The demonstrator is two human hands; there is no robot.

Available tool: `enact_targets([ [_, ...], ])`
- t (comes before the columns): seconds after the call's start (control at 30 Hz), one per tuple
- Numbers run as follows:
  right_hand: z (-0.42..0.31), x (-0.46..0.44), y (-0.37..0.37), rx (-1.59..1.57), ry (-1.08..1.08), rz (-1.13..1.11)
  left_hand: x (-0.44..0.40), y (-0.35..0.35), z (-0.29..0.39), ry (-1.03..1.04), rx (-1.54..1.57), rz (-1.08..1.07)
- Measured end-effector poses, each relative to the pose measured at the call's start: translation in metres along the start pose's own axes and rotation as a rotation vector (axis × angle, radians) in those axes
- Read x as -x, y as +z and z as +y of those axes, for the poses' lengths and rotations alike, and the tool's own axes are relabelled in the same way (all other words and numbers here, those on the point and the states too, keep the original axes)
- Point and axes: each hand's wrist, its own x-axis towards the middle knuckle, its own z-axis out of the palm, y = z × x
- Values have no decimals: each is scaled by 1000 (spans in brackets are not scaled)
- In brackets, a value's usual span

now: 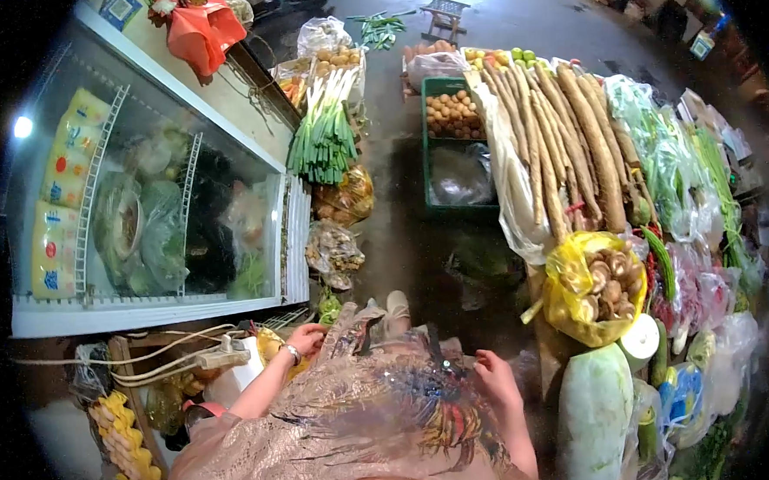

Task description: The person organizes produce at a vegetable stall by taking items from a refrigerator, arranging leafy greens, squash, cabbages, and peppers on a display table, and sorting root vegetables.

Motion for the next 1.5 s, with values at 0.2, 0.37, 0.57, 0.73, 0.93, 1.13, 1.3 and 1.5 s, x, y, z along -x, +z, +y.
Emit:
enact_targets([
  [0.2, -55, -36, -4, 133, -78, -26, -32, -49, 20, 38, 175, 136],
  [0.37, -101, -74, -25, 200, -161, 43, -39, -51, 30, -26, 302, 93],
  [0.57, -180, -149, -58, 129, -384, 302, -54, -41, 68, -56, 223, 82],
  [0.73, -225, -219, -108, 283, -306, 455, -48, -35, 147, -45, 233, 78],
  [0.93, -247, -275, -147, 549, -125, 548, -72, -35, 151, 176, 171, 231],
  [1.13, -269, -282, -147, 743, 72, 481, -116, -71, 107, 241, 93, 210],
  [1.3, -242, -298, -148, 838, -48, 549, -122, -111, 197, -110, 257, 190],
  [1.5, -240, -303, -146, 874, -41, 595, -163, -150, 259, 13, 407, 220],
])
